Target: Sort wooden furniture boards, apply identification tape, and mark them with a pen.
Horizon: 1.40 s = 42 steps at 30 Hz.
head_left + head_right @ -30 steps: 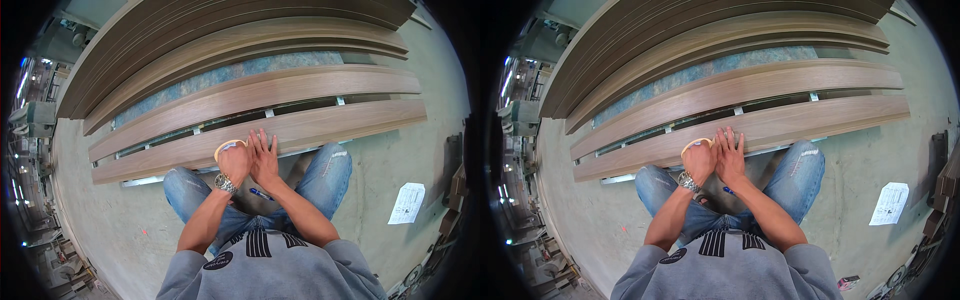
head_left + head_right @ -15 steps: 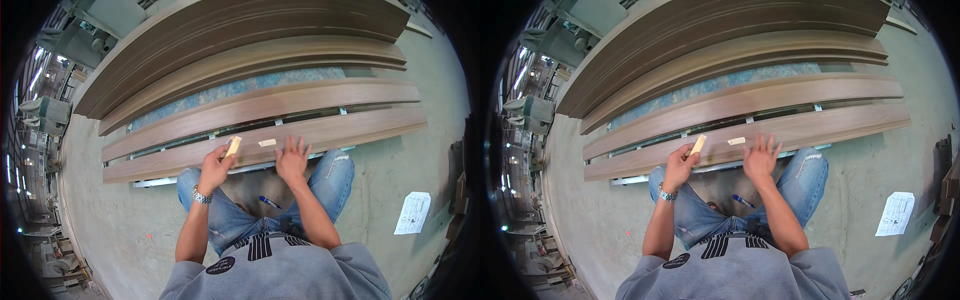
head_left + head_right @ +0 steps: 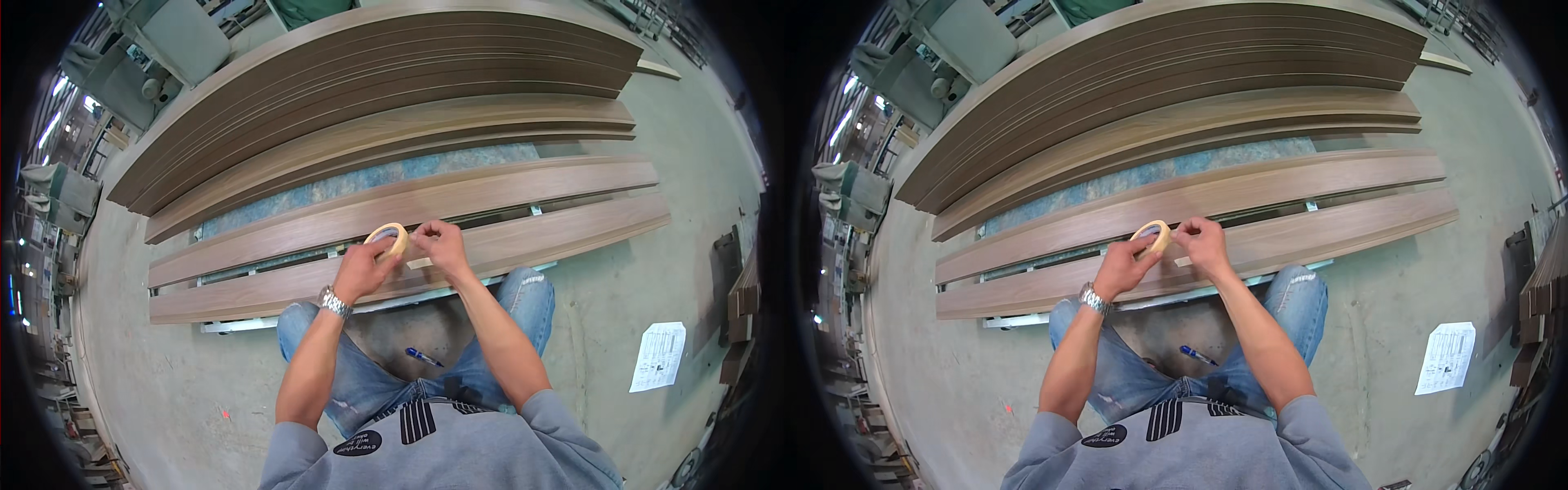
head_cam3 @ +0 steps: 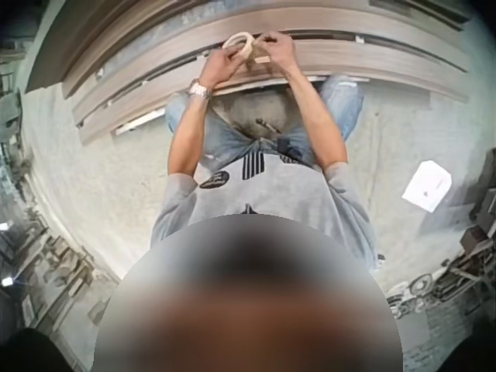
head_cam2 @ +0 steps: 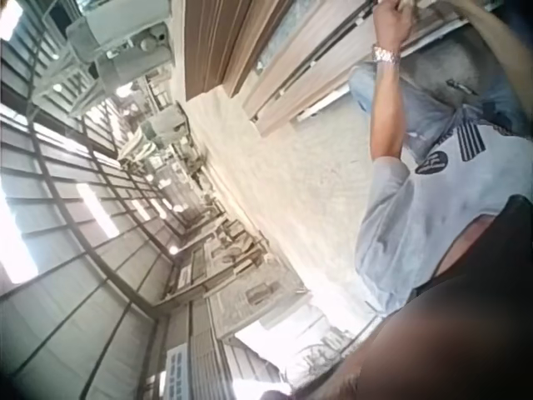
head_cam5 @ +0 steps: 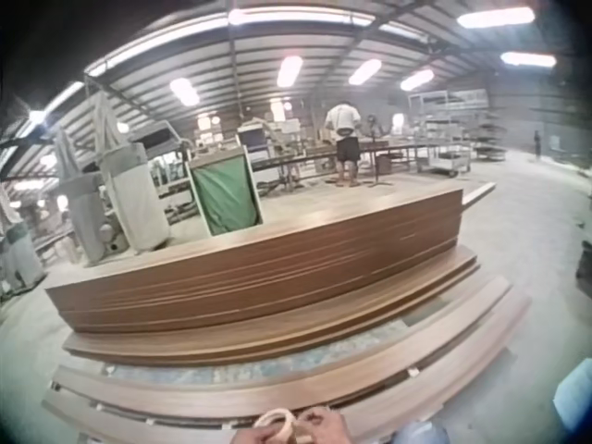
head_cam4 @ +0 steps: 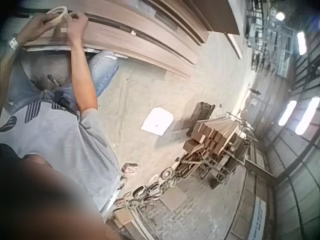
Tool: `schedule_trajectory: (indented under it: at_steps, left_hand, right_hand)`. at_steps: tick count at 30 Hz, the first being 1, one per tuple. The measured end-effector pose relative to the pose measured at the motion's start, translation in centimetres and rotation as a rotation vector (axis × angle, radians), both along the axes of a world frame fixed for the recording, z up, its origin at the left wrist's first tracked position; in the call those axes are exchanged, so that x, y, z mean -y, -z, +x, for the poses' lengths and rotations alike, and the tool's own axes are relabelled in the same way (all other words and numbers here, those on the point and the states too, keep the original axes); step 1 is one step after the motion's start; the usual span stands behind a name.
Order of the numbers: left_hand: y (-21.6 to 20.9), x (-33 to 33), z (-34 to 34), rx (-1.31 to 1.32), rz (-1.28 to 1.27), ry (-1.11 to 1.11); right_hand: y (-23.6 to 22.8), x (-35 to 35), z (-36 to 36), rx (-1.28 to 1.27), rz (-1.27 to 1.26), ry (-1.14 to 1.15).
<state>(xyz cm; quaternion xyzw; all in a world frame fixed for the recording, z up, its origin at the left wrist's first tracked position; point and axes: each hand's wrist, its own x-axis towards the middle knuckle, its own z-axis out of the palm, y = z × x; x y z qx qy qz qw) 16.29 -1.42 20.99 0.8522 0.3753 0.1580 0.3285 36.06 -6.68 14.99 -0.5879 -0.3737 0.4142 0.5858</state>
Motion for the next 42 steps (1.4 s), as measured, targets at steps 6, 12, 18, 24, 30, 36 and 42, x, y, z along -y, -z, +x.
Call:
schedule_trajectory:
  at_steps: [6, 12, 18, 24, 30, 36, 42]
  left_hand:
    - [-1.3, -6.6, 5.4, -0.367, 0.163, -0.262]
    - [1.9, -10.8, 8.0, -0.526, 0.251, -0.336]
    - [1.9, -11.2, 10.0, -0.610, 0.289, -0.269]
    - [3.2, -11.8, 10.7, -0.681, 0.361, -0.251]
    - [3.6, -11.8, 11.3, -0.705, 0.344, -0.233]
    - [4.0, -12.1, 11.0, -0.702, 0.342, -0.248]
    - [3.6, -12.8, 11.3, -0.678, 0.355, -0.239]
  right_hand:
    - [2.0, -6.7, 1.5, 0.343, -0.091, 0.255]
    - [5.0, -10.7, 1.5, 0.746, -0.321, 0.383]
    - [5.9, -10.5, 0.2, 0.934, -0.281, 0.472]
    - [5.3, -10.0, -0.7, 0.948, -0.211, 0.508]
    - [5.0, -9.3, 1.3, 0.854, -0.292, 0.485]
    - [6.2, -6.3, 1.2, 0.988, 0.076, 0.208]
    - [5.3, -6.5, -1.5, 1.243, -0.040, -0.063]
